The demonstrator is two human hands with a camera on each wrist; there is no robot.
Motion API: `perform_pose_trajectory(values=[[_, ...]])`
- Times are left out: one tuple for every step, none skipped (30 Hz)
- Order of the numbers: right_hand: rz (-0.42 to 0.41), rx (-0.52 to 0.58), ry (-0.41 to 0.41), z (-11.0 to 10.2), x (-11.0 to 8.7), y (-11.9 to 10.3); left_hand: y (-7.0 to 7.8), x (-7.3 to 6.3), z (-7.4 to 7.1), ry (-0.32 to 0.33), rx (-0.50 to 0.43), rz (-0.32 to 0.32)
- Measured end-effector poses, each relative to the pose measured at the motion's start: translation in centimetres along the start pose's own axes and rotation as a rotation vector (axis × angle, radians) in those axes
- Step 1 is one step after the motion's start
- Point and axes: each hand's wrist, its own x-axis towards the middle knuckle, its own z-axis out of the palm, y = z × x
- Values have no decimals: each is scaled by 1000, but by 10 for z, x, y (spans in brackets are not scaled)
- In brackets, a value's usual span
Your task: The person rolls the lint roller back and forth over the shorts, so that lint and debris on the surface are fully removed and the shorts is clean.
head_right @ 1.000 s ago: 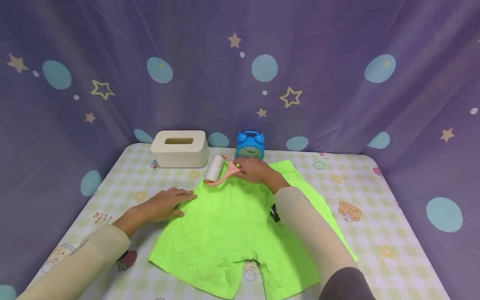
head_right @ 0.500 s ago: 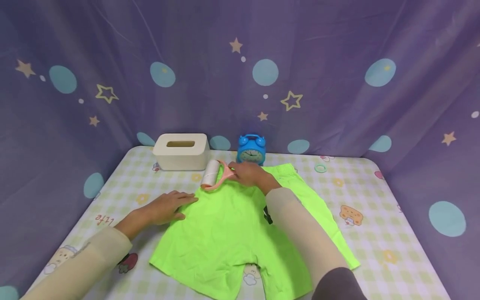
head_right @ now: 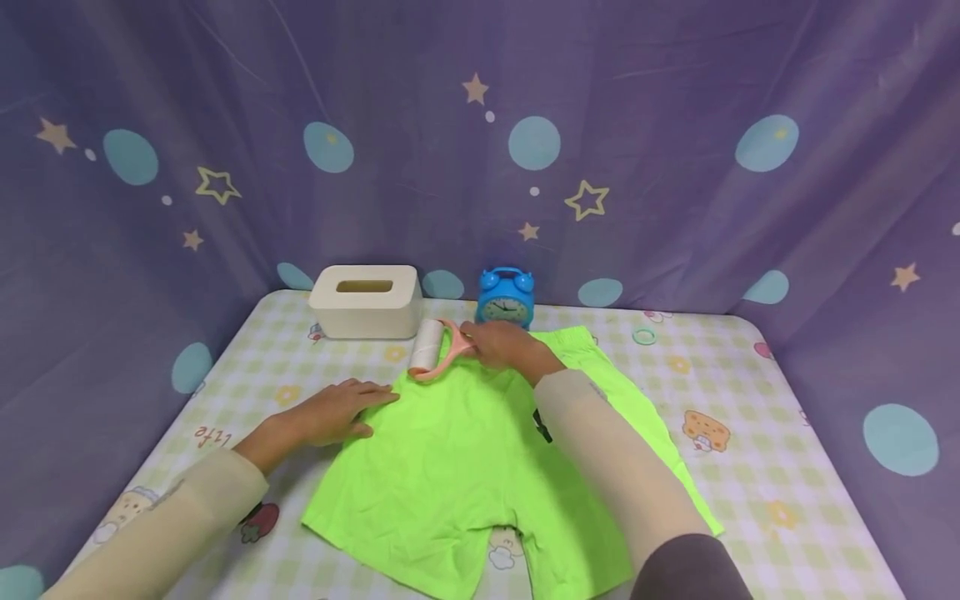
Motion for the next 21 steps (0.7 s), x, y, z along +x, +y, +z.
perform_pose_trajectory(values=[[0, -1, -3, 0, -1, 2, 0, 1, 0, -3, 0, -1], [-3, 0, -4, 0, -2, 5, 0, 1, 0, -7, -1, -5], [-3, 1, -5, 0, -3, 7, 0, 2, 0, -10, -3, -6], [-8, 5, -4, 0, -5, 9, 0, 2, 0, -12, -3, -9], [-11, 10, -5, 0, -6, 11, 0, 3, 0, -15, -2, -12], [-12, 15, -4, 0, -8, 14, 0, 3, -1, -17, -3, -13], [-12, 20, -6, 0, -9, 16, 0, 3, -1, -18, -4, -14], [-7, 29, -12, -1, -11, 17, 0, 2, -1, -18, -4, -15], [-2, 33, -17, -1, -13, 19, 0, 2, -1, -17, -5, -14], [3, 38, -21, -1, -15, 21, 0, 2, -2, -17, -4, -14], [13, 43, -29, -2, -16, 23, 0, 2, -2, -17, -4, -14], [19, 48, -34, -2, -18, 25, 0, 2, -2, -16, -3, -13], [23, 52, -39, -3, -19, 27, 0, 3, -2, -16, -1, -11], [26, 53, -42, -3, -21, 29, 0, 3, -1, -15, -1, -9], [23, 48, -42, -3, -22, 32, 0, 3, -1, -15, 0, -8], [23, 47, -44, -3, -24, 34, 0, 3, -1, -15, 0, -6], [17, 44, -44, -3, -25, 36, 0, 3, -1, -14, 2, -4], [10, 37, -43, -3, -27, 38, 0, 3, -1, -13, 3, -3], [4, 26, -43, -4, -28, 40, 0, 3, -1, -12, 3, -1], [0, 22, -43, -4, -30, 42, 0, 3, -1, -10, 2, 0], [0, 21, -43, -4, -32, 43, 0, 3, -1, -8, 2, 2]])
